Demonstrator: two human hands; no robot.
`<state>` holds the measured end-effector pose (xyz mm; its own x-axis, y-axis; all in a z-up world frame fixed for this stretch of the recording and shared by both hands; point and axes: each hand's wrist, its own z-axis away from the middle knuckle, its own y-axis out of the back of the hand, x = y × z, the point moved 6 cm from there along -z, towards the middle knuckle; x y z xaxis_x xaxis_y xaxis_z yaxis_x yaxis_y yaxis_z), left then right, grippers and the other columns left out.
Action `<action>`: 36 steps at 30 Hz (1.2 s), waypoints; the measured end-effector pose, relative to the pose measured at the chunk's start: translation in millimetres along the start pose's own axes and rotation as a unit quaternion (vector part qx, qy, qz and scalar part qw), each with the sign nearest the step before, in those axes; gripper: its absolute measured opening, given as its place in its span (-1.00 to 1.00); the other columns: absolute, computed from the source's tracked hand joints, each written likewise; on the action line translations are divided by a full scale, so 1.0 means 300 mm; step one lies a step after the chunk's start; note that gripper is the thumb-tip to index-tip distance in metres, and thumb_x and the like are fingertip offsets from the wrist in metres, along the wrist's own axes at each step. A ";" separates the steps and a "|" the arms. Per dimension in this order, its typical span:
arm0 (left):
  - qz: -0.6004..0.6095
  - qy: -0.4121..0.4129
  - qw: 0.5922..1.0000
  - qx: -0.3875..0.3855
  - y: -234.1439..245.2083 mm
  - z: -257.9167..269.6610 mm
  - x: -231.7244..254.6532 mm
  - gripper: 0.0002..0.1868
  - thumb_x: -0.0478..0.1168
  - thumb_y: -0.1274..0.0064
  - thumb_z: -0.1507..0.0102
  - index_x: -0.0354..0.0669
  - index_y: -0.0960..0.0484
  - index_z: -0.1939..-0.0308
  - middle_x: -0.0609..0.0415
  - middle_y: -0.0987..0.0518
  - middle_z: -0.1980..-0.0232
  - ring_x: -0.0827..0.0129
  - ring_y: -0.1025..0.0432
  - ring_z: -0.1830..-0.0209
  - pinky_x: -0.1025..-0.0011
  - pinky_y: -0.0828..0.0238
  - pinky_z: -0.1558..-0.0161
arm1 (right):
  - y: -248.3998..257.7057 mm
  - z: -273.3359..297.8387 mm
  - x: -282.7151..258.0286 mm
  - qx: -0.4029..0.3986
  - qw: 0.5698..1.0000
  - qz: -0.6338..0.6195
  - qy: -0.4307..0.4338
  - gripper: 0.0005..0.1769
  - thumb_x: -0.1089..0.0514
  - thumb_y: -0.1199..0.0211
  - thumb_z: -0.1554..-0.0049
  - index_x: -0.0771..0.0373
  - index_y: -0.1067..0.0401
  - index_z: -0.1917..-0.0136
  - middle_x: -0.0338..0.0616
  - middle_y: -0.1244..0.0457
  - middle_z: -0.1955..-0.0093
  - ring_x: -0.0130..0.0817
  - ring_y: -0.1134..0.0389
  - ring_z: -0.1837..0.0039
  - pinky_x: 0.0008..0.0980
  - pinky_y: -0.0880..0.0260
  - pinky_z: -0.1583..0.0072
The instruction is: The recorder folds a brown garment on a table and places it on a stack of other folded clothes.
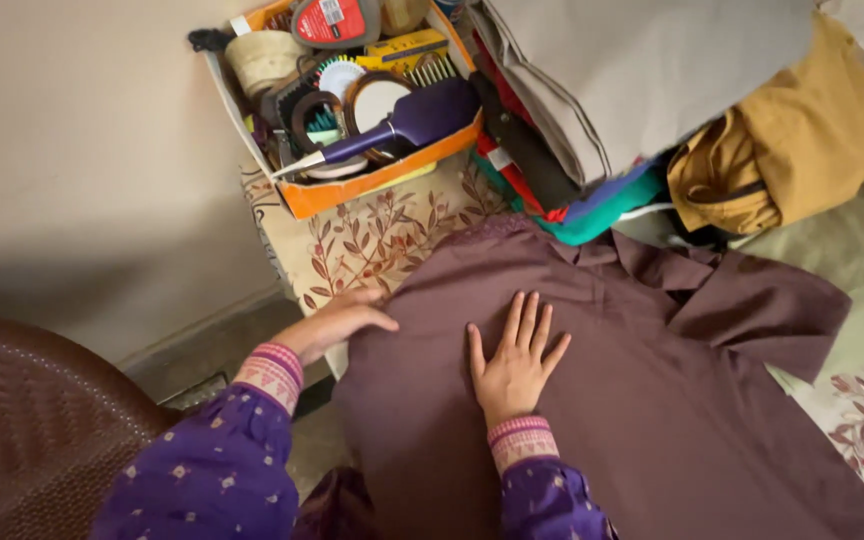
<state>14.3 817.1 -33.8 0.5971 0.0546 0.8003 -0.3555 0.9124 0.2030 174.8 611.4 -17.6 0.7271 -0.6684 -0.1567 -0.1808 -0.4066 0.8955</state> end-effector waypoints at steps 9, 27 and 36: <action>-0.166 -0.217 0.940 0.205 0.056 0.179 0.156 -0.56 -0.22 -0.35 -0.11 -0.04 -0.66 -0.07 -0.01 -0.57 0.21 0.26 -0.47 0.17 0.27 -0.43 0.05 | -0.036 0.004 0.018 -0.012 1.000 0.006 -0.003 -0.01 -0.45 0.06 -0.22 0.24 0.02 -0.65 -0.04 0.09 -0.69 -0.01 0.18 -0.69 0.30 0.41 -0.56; -0.288 -0.519 0.799 0.090 -0.827 0.638 -0.003 -0.59 -0.32 -0.06 -0.18 -0.27 -0.57 -0.13 -0.15 -0.48 -0.21 -0.09 -0.26 -0.40 0.00 -0.10 -0.45 | 0.349 0.768 0.110 0.019 0.981 -0.050 -0.185 -0.40 0.06 0.00 -0.32 0.17 -0.15 -0.60 -0.15 -0.04 -0.66 -0.12 0.14 -0.73 0.35 0.52 -0.60; -0.279 -0.577 0.756 -0.135 -1.216 0.897 -0.089 -0.82 -0.20 -0.12 -0.26 -0.13 -0.66 0.08 0.03 -0.50 0.05 0.18 -0.38 -0.15 0.18 -0.32 -0.23 | 0.721 1.275 0.254 0.103 0.949 -0.011 -0.299 -0.60 0.20 -0.19 -0.17 0.16 -0.43 -0.30 -0.15 -0.30 -0.34 -0.04 -0.15 -0.53 0.19 0.14 -0.56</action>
<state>-65.5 373.5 22.6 -0.4790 -0.6172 0.6242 -0.0273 0.7212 0.6922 -62.2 234.1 4.8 0.2380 -0.8670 -0.4377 -0.3407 -0.4966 0.7983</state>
